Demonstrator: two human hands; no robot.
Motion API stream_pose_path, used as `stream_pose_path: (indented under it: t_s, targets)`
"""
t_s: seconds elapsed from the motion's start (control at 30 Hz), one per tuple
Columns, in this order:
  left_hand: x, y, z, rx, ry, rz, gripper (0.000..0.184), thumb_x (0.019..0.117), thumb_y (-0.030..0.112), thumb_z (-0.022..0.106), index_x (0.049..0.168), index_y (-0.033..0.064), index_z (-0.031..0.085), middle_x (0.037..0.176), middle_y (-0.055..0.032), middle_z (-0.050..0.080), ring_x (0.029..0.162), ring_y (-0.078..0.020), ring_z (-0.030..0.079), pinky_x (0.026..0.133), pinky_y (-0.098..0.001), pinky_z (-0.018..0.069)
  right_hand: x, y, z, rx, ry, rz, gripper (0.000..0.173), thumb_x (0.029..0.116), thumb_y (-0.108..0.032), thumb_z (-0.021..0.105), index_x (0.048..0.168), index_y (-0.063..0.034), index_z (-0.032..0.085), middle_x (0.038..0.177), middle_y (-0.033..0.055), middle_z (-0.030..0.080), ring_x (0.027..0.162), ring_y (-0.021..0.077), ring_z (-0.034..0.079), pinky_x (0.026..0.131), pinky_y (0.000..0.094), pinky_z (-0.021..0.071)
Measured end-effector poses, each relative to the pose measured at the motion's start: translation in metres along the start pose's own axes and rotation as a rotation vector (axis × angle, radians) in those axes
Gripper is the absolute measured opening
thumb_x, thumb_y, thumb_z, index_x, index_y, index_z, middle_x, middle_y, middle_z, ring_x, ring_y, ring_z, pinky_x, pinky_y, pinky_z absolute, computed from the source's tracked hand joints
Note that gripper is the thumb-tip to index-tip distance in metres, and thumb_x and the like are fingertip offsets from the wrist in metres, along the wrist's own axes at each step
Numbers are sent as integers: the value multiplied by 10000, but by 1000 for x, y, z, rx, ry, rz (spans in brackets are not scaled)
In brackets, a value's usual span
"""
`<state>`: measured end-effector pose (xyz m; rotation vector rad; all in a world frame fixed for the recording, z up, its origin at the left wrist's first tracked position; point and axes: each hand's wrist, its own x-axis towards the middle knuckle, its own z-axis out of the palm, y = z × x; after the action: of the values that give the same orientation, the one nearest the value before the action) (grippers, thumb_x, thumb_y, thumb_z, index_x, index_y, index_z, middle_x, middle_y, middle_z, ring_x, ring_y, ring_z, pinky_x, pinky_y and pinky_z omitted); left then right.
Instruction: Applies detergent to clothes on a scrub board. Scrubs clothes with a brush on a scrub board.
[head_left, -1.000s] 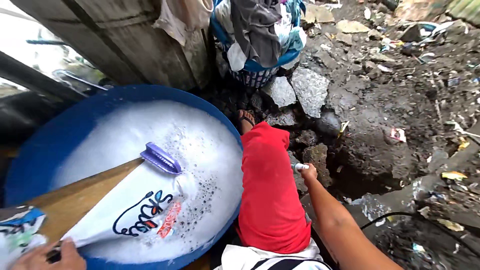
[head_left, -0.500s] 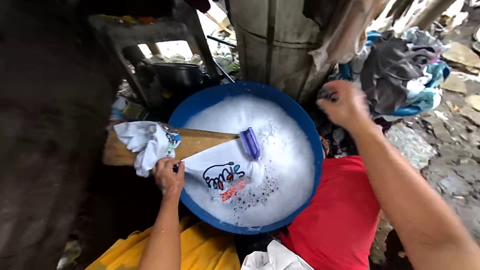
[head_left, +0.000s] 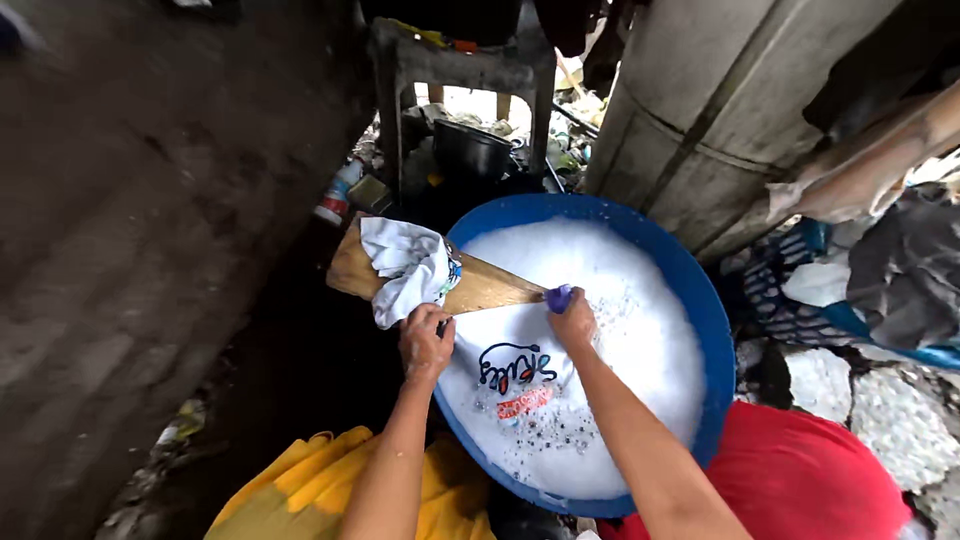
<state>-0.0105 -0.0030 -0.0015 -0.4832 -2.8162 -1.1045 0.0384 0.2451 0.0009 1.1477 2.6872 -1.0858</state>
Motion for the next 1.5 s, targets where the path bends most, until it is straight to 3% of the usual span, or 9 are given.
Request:
stream_pose_path:
  t_s: [0.17, 0.43, 0.63, 0.83, 1.0, 1.07, 1.23, 1.4, 1.5]
  targets:
    - [-2, -2, 0, 0, -12, -5, 190, 919, 32, 682, 1067, -82, 720, 1260, -283, 636, 1222, -474, 577, 1030, -644, 435, -74, -88, 61, 61, -125, -447, 717, 889, -242, 783, 1463, 44, 463, 1256, 294, 645, 1135, 446, 658, 923, 610, 543]
    - [1, -3, 3, -23, 13, -11, 179, 957, 106, 683, 1045, -37, 743, 1272, -237, 648, 1206, -466, 580, 985, -643, 449, 28, 25, 6, 23, 109, 87, 684, 934, -245, 745, 1457, 50, 419, 1302, 359, 586, 1180, 531, 603, 952, 696, 482]
    - [-5, -5, 2, -4, -26, -23, 181, 940, 49, 678, 1072, -65, 727, 1282, -265, 639, 1218, -479, 581, 1005, -662, 440, -66, -76, 61, 21, -155, -445, 632, 915, -259, 774, 1402, 34, 496, 1214, 299, 637, 1058, 462, 665, 826, 611, 558]
    - [0, -6, 10, -8, 61, -18, 167, 950, 100, 673, 1036, -22, 749, 1230, -224, 677, 1168, -467, 608, 949, -646, 464, 33, 24, 9, 16, 104, 63, 657, 948, -266, 732, 1444, 42, 432, 1246, 341, 631, 1142, 520, 630, 938, 694, 488]
    - [0, -5, 8, 8, 54, -7, 166, 933, 57, 675, 1054, -35, 745, 1230, -233, 675, 1178, -473, 606, 964, -643, 468, -48, -87, 63, 7, -105, -327, 596, 899, -270, 765, 1355, 51, 553, 1186, 284, 670, 1074, 443, 679, 885, 621, 546]
    - [-2, -6, 8, -1, 66, -7, 162, 934, 55, 675, 1048, -33, 748, 1213, -225, 688, 1163, -453, 625, 969, -629, 469, -45, -80, 58, -6, -150, -377, 593, 902, -276, 769, 1347, 55, 557, 1198, 286, 663, 1085, 440, 674, 889, 621, 542]
    - [0, -7, 11, -9, 86, 2, 164, 948, 107, 673, 1027, -12, 752, 1233, -208, 680, 1173, -447, 611, 945, -624, 471, 35, 10, 13, 19, 100, 26, 675, 940, -281, 739, 1436, 64, 436, 1228, 342, 638, 1130, 512, 640, 947, 679, 493]
    - [0, -6, 7, 1, 43, -8, 162, 942, 57, 661, 1049, -33, 743, 1234, -226, 674, 1189, -454, 604, 981, -627, 457, -47, -89, 66, 17, -102, -313, 588, 912, -281, 760, 1344, 54, 543, 1178, 282, 669, 1068, 435, 682, 885, 616, 548]
    - [0, -9, 6, -5, 23, -8, 171, 962, 83, 648, 1049, -29, 744, 1246, -220, 678, 1190, -438, 617, 998, -622, 450, -31, -65, 50, -12, -125, -308, 612, 924, -284, 754, 1360, 75, 520, 1174, 297, 667, 1063, 452, 681, 889, 630, 541]
